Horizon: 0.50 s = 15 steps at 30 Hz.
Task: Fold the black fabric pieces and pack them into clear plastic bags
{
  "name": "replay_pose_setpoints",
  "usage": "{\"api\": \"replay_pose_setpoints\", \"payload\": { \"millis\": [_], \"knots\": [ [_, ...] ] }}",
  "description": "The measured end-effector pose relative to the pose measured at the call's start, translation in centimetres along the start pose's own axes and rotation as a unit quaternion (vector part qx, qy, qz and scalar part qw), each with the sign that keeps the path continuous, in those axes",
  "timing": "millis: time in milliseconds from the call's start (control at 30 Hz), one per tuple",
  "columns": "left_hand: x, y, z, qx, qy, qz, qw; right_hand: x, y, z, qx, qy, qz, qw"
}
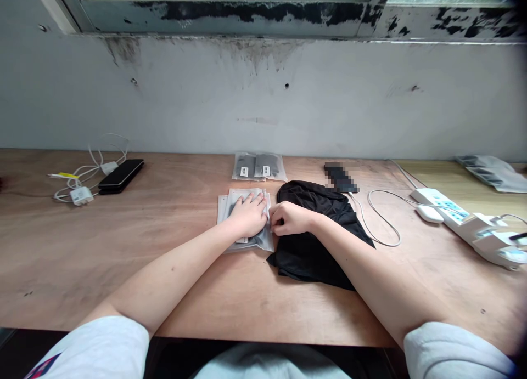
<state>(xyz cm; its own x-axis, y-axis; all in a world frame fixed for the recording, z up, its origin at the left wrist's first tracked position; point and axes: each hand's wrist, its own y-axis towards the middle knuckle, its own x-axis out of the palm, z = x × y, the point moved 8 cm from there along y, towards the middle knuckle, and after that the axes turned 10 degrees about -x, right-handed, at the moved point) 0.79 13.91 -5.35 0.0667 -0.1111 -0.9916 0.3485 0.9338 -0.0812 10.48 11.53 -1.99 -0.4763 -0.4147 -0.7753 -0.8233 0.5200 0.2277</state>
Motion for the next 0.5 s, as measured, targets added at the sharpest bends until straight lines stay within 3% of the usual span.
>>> {"api": "replay_pose_setpoints", "payload": {
  "millis": [67,200,267,400,500],
  "knots": [
    [0.0,0.0,-0.1,-0.002,-0.002,0.004,1.0,0.2,0.1,-0.4,-0.024,-0.024,-0.007,0.999],
    [0.0,0.0,-0.1,0.002,-0.004,0.014,1.0,-1.4,-0.3,0.6,-0.006,-0.142,0.091,0.986],
    [0.0,-0.1,0.0,0.009,-0.001,0.016,1.0,-1.6,-0.8,1.8,0.02,-0.176,0.107,0.978],
    [-0.1,-0.1,0.1,0.007,0.003,0.029,1.0,-0.5,-1.3,4.1,0.084,-0.165,0.03,0.982],
    [-0.1,-0.1,0.0,0.001,0.006,0.028,1.0,0.2,-1.4,4.5,0.119,-0.158,-0.025,0.98]
  ]
}}
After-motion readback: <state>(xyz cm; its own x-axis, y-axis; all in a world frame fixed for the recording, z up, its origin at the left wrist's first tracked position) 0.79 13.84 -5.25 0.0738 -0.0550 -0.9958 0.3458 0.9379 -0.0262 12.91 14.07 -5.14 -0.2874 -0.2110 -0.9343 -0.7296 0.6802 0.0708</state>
